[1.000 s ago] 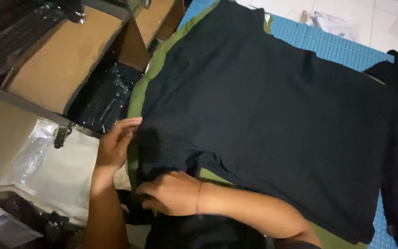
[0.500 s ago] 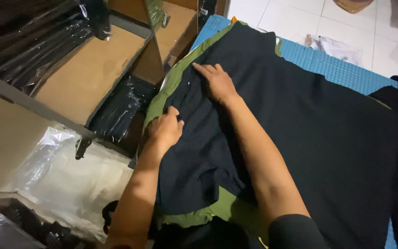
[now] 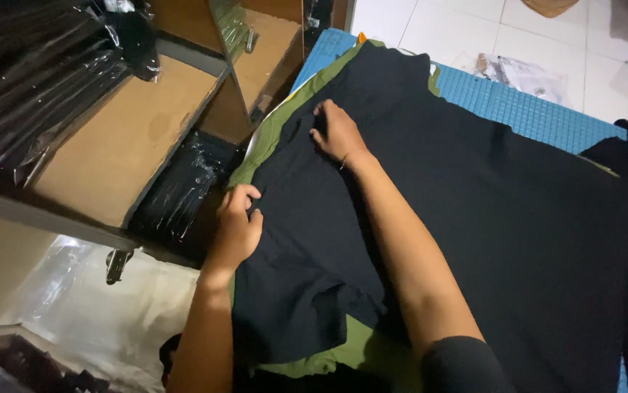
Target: The person folds a black long-sleeved shirt on a blue mat. They smooth the fabric, fold the sleeves inward, and fold the shirt in half multiple times to create a compact bundle.
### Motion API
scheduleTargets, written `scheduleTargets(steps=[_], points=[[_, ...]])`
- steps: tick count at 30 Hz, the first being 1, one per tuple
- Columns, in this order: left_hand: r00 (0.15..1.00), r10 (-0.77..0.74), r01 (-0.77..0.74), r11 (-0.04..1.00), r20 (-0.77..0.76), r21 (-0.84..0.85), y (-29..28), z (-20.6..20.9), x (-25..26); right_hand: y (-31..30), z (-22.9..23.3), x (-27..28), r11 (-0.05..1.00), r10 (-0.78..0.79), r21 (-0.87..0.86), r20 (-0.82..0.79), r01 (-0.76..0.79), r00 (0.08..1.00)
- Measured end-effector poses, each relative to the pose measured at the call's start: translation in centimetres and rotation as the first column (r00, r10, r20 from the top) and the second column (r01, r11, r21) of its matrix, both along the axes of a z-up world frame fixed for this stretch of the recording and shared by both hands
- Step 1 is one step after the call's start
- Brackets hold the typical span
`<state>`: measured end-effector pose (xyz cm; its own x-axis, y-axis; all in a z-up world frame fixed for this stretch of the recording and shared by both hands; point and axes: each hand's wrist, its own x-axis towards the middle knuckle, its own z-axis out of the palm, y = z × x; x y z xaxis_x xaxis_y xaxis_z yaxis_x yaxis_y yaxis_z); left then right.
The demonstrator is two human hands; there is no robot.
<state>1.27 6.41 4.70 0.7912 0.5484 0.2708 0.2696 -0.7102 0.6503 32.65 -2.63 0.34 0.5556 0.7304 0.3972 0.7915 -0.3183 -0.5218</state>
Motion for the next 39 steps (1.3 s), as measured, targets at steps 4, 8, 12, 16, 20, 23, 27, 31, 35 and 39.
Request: scheduleTargets(steps=[4,8,12,16,20,23,27,31,35,39], points=[[0.997,0.057,-0.061,0.995,-0.046,-0.074,0.8,-1.7,0.7,-0.6,-1.0,0.4,0.999,0.029,0.046,-0.016,-0.028,0.999],[0.985,0.082,-0.056,0.985,0.149,-0.166,2.2,-2.5,1.0,-3.1,0.4,-3.2,0.989,0.123,-0.106,0.243,-0.099,0.962],[0.962,0.203,-0.173,0.971,0.181,-0.164,4.0,-5.4,1.2,-6.7,0.5,-7.1,0.934,0.185,-0.347,0.275,-0.082,0.943],[0.981,0.191,-0.188,0.98,0.027,-0.07,1.0,-0.5,-1.0,-12.2,4.3,-13.3,0.933,0.288,-0.284,0.231,-0.219,0.929],[0.933,0.025,-0.122,0.961,-0.359,-0.25,-2.8,5.9,-5.8,-19.0,6.0,-19.5,0.841,0.494,-0.248,-0.009,-0.48,0.87],[0.856,-0.12,-0.068,0.939,-0.503,-0.338,-4.8,5.5,-8.8,-23.2,6.8,-21.9,0.815,0.542,-0.168,-0.115,-0.554,0.832],[0.867,-0.165,0.01,0.949,-0.47,-0.316,-7.9,5.9,-11.3,-24.9,7.5,-24.8,0.868,0.496,-0.134,0.257,-0.478,0.829],[0.998,-0.057,0.045,0.953,-0.032,-0.3,-5.4,0.9,-13.0,-22.1,5.6,-27.7,0.915,0.374,-0.028,0.426,-0.402,0.823],[0.998,0.057,-0.057,0.844,-0.017,-0.533,-4.1,1.1,-12.5,-19.7,4.6,-30.1,0.843,0.434,0.112,0.434,-0.525,0.79],[0.87,0.012,-0.1,0.983,-0.493,-0.152,-4.2,1.1,-12.2,-20.2,4.9,-30.7,0.778,0.509,0.099,0.478,-0.62,0.716]])
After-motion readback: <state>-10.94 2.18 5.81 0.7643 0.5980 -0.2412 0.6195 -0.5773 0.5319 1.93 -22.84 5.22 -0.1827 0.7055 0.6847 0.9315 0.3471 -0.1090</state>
